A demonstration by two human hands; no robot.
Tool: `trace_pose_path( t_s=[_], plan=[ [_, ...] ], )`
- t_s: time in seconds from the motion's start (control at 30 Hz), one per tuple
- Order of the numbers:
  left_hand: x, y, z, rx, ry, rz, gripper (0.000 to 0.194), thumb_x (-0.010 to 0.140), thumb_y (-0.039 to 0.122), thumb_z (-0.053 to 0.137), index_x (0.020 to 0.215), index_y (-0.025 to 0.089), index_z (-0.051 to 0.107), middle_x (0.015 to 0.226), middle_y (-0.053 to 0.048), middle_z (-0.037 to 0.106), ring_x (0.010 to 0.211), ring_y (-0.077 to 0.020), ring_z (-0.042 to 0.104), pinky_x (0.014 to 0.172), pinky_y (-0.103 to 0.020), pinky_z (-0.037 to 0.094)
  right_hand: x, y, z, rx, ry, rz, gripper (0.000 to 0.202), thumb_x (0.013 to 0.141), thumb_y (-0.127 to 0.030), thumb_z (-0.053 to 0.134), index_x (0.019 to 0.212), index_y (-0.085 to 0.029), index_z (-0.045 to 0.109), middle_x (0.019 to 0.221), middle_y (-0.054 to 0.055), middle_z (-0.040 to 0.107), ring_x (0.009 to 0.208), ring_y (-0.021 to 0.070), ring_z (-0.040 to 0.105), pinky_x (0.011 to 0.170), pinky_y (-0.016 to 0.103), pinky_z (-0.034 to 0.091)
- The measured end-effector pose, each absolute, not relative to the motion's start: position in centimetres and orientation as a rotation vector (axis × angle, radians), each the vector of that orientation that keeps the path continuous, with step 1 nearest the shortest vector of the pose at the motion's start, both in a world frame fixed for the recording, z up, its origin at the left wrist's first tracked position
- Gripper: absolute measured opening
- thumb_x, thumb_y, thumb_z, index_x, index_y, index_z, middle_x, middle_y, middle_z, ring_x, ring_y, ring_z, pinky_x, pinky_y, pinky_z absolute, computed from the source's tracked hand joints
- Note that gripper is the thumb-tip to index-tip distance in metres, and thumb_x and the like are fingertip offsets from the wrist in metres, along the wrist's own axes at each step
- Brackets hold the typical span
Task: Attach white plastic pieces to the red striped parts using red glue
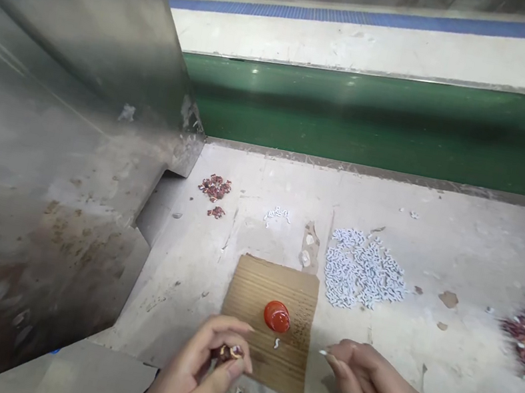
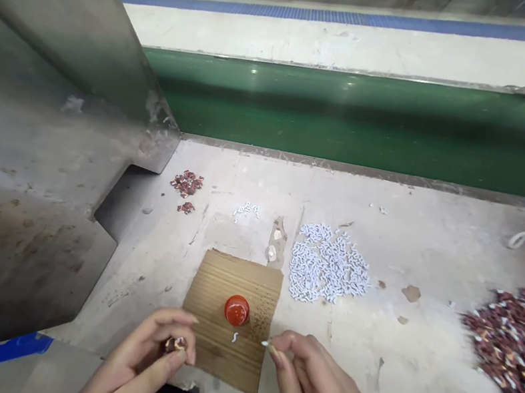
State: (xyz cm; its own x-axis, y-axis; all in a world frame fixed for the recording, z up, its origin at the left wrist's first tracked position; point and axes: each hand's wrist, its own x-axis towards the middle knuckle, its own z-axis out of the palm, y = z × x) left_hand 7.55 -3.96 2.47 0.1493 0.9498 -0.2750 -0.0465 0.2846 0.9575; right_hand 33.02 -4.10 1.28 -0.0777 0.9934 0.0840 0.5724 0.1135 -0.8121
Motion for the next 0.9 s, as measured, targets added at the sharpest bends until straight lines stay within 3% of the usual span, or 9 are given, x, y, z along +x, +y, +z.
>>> trace_pose_path(
  t_s=[0.07, 0.13, 0.2, 0.33, 0.43, 0.5, 0.63, 0.77, 0.9],
  plan=[
    [6.0, -3.6, 2.2, 1.202, 1.33, 0.864, 0.021, 0.098, 0.033, 0.07, 0.116, 0.023, 0.073, 0.089, -0.004, 0.079, 0.08, -0.0176, 0.073, 0.075, -0.026, 0.06, 33.6, -2.7, 1.4, -1.415, -2.073, 0.617, 0.011, 0.107, -0.02, 0.051, 0.112, -0.026, 0.058, 0.088, 0.002, 0.074, 0.07, 0.0166, 0.073, 0.062, 0.023, 0.055],
    [4.6, -2.9, 1.9, 1.386, 1.411, 0.819, 0.011, 0.092, 0.023, 0.071, 0.095, 0.024, 0.082, 0.089, -0.005, 0.084, 0.079, -0.0202, 0.08, 0.071, -0.026, 0.065, 33.4, -1.6, 1.7, -1.334, -2.303, 0.447, 0.014, 0.109, -0.017, 0.045, 0.112, -0.023, 0.057, 0.081, 0.001, 0.069, 0.064, 0.0161, 0.07, 0.056, 0.025, 0.051],
    [3.5, -2.2, 1.5, 1.484, 1.457, 0.82, 0.02, 0.089, 0.02, 0.07, 0.08, 0.027, 0.086, 0.094, -0.005, 0.086, 0.084, -0.0224, 0.083, 0.073, -0.026, 0.067, 33.0, -0.8, 2.0, -1.294, -2.432, 0.329, 0.018, 0.11, -0.016, 0.04, 0.112, -0.02, 0.058, 0.076, 0.0, 0.062, 0.061, 0.0174, 0.065, 0.053, 0.028, 0.045],
    [2.0, -1.4, 1.4, 1.559, 1.557, 0.808, 0.025, 0.091, 0.021, 0.071, 0.107, 0.034, 0.086, 0.107, -0.001, 0.086, 0.1, -0.0224, 0.082, 0.089, -0.026, 0.067, 32.4, -0.2, 2.3, -1.23, -2.574, 0.222, 0.023, 0.107, -0.007, 0.04, 0.117, -0.016, 0.058, 0.077, 0.001, 0.057, 0.063, 0.0209, 0.06, 0.052, 0.032, 0.036],
    [1.5, -1.4, 1.4, 1.716, 1.607, 0.785, 0.032, 0.095, 0.023, 0.069, 0.125, 0.033, 0.078, 0.107, 0.001, 0.086, 0.094, -0.0188, 0.083, 0.079, -0.021, 0.068, 32.2, 0.2, 2.8, -1.181, -2.634, 0.181, 0.023, 0.105, -0.003, 0.039, 0.115, -0.015, 0.057, 0.076, 0.0, 0.054, 0.059, 0.0208, 0.057, 0.05, 0.033, 0.034],
    [1.2, -1.4, 1.3, 1.829, 1.64, 0.799, 0.026, 0.095, 0.022, 0.069, 0.117, 0.031, 0.081, 0.102, 0.002, 0.086, 0.088, -0.0177, 0.083, 0.073, -0.019, 0.068, 32.2, 0.4, 3.2, -1.155, -2.67, 0.168, 0.024, 0.104, -0.002, 0.038, 0.112, -0.015, 0.056, 0.075, 0.0, 0.054, 0.057, 0.0206, 0.056, 0.05, 0.033, 0.035],
    [0.8, -1.0, 0.8, 1.9, 1.652, 0.825, 0.024, 0.095, 0.018, 0.065, 0.1, 0.029, 0.086, 0.106, 0.001, 0.086, 0.099, -0.0191, 0.083, 0.088, -0.023, 0.067, 32.4, 0.4, 3.9, -1.161, -2.646, 0.171, 0.023, 0.108, -0.006, 0.037, 0.111, -0.016, 0.057, 0.074, 0.0, 0.056, 0.058, 0.0202, 0.058, 0.05, 0.032, 0.038],
    [-0.1, -0.5, 1.2, 1.965, 1.616, 0.723, 0.022, 0.097, 0.025, 0.066, 0.108, 0.031, 0.084, 0.117, 0.001, 0.084, 0.107, -0.0204, 0.081, 0.094, -0.026, 0.065, 32.1, -0.5, 4.6, -1.295, -2.148, 0.798, 0.016, 0.111, -0.02, 0.044, 0.108, -0.023, 0.059, 0.079, -0.002, 0.059, 0.062, 0.0146, 0.056, 0.055, 0.026, 0.041],
    [-0.8, 0.0, 2.2, 1.987, 1.522, 0.624, 0.03, 0.101, 0.026, 0.058, 0.115, 0.038, 0.082, 0.114, 0.007, 0.084, 0.105, -0.0171, 0.081, 0.095, -0.025, 0.063, 30.6, -1.7, 6.0, -1.412, -1.277, 1.62, 0.039, 0.105, -0.061, 0.053, 0.093, -0.025, 0.061, 0.069, -0.008, 0.037, 0.059, 0.0129, 0.031, 0.055, 0.025, 0.031]
  ],
)
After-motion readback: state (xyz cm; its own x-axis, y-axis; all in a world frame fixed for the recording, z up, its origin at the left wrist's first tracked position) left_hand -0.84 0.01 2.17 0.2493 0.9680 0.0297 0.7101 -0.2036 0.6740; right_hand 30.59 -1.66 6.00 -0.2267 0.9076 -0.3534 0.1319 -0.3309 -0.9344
